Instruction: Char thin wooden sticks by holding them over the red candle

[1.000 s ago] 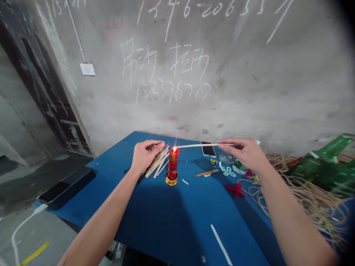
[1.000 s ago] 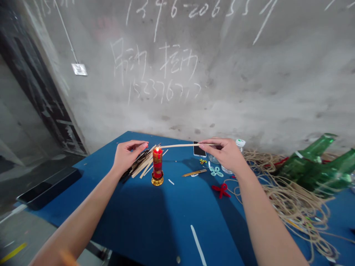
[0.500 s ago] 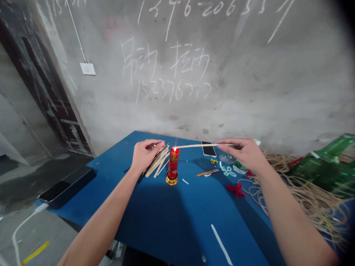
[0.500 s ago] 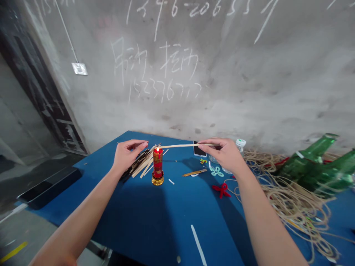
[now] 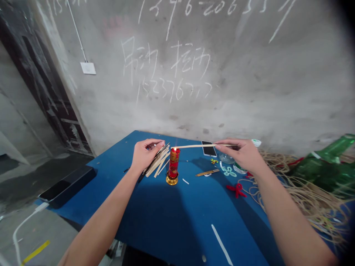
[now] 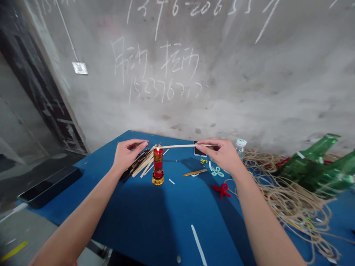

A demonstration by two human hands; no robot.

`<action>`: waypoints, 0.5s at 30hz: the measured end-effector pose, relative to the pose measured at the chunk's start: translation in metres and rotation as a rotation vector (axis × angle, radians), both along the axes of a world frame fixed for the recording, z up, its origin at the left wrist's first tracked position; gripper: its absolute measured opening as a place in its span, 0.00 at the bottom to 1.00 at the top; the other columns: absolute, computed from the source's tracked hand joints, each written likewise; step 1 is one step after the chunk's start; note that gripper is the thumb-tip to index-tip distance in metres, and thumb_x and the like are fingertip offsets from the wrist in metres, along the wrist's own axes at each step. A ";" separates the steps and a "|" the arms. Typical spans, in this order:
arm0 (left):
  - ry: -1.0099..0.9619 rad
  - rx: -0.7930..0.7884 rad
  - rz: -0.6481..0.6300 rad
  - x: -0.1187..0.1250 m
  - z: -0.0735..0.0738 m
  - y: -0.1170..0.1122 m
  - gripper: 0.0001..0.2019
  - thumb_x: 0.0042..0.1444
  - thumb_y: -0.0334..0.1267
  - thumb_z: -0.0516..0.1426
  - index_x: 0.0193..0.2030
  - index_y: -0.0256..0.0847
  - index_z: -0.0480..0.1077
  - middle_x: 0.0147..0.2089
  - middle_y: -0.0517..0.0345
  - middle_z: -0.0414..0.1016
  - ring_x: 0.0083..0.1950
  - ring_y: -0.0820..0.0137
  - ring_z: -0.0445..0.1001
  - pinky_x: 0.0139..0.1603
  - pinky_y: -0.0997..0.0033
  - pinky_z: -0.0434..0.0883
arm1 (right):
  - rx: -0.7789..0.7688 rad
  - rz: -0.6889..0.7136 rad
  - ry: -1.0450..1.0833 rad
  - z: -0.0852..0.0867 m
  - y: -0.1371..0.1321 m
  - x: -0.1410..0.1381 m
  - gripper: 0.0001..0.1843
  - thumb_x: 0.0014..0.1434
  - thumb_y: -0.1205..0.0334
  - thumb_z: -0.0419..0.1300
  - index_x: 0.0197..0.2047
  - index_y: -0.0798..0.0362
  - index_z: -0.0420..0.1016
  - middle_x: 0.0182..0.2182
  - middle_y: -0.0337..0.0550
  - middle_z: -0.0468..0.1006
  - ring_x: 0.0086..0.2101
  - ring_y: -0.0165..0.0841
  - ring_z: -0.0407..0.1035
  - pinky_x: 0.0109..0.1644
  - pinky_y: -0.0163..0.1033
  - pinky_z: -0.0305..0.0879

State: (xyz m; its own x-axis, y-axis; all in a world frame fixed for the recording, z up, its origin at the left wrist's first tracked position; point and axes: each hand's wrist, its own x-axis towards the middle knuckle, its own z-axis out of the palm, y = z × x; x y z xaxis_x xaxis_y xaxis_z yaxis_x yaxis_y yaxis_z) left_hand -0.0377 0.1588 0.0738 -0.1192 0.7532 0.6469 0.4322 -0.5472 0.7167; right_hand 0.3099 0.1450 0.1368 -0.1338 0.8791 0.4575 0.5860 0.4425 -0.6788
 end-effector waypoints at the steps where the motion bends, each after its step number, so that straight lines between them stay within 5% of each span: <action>1: 0.003 -0.002 -0.003 0.000 0.000 0.000 0.12 0.59 0.49 0.64 0.41 0.45 0.84 0.38 0.53 0.85 0.33 0.67 0.75 0.35 0.66 0.70 | -0.004 0.000 -0.002 0.000 0.000 0.000 0.24 0.55 0.39 0.68 0.40 0.50 0.88 0.19 0.43 0.76 0.21 0.33 0.66 0.22 0.38 0.58; 15: 0.005 -0.005 -0.018 0.000 0.000 0.000 0.13 0.60 0.50 0.63 0.41 0.45 0.84 0.38 0.53 0.85 0.33 0.67 0.74 0.35 0.66 0.68 | -0.009 0.004 0.002 -0.003 0.002 -0.002 0.23 0.55 0.39 0.68 0.41 0.50 0.88 0.23 0.44 0.80 0.23 0.35 0.70 0.24 0.38 0.62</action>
